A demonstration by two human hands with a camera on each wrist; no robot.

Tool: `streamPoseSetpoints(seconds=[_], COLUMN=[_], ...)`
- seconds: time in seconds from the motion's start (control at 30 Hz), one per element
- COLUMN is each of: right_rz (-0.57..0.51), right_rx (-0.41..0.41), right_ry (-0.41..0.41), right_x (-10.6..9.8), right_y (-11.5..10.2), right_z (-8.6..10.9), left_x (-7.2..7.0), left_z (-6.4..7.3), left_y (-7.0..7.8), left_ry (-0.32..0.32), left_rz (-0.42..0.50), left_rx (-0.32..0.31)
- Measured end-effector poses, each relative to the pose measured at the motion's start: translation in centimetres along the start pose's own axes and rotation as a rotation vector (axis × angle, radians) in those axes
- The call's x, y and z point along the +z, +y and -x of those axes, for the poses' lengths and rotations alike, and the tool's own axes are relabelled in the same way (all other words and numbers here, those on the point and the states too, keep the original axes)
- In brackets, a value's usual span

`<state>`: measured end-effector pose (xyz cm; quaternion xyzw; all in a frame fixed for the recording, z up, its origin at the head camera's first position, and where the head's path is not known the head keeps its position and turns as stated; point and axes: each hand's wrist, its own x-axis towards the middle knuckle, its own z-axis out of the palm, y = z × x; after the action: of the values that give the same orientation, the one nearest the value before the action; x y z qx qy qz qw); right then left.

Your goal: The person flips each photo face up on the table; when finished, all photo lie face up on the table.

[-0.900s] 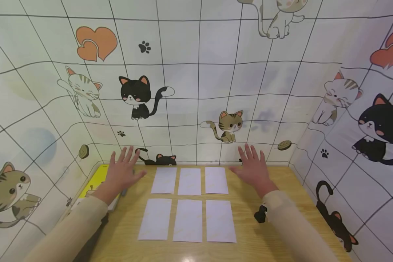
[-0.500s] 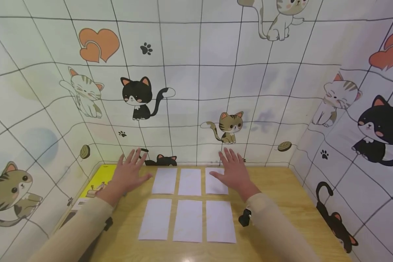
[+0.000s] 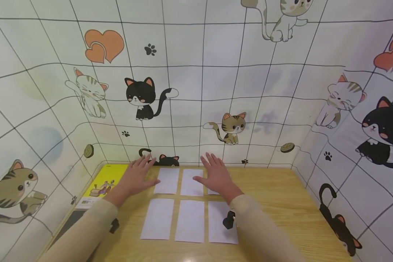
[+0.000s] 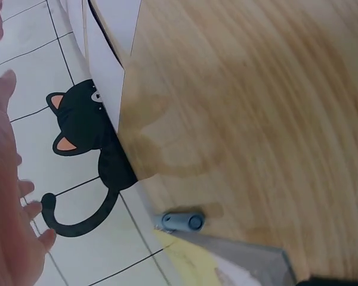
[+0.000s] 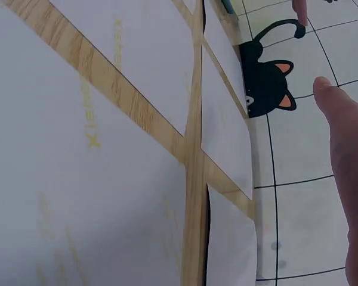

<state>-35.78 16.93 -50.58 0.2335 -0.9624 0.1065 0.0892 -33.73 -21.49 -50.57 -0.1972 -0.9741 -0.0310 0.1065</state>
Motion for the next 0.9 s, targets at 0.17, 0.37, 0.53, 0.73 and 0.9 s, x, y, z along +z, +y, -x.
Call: streamPoseSetpoints(seconds=[0.17, 0.37, 0.53, 0.73, 0.9], right_rz=[-0.053, -0.079, -0.130, -0.187, -0.172], right_rx=[-0.051, -0.100, -0.117, -0.162, -0.194], right_ry=[-0.017, -0.034, -0.087, -0.133, -0.161], right_x=[1.6, 3.2, 4.3, 5.3, 6.1], right_y=[-1.6, -3.9, -5.7, -7.0, -7.7], right_z=[-0.9, -2.0, -2.4, -2.8, -3.2], left_x=[0.7, 1.4, 2.0, 1.9, 2.1], left_z=[-0.2, -0.4, -0.5, -0.6, -0.9], left_y=[0.1, 0.2, 0.5, 0.9, 0.7], left_ry=[-0.036, -0.059, -0.087, -0.119, -0.176], left_rz=[0.096, 0.176, 0.221, 0.268, 0.239], left_rx=[0.055, 0.102, 0.119, 0.115, 0.105])
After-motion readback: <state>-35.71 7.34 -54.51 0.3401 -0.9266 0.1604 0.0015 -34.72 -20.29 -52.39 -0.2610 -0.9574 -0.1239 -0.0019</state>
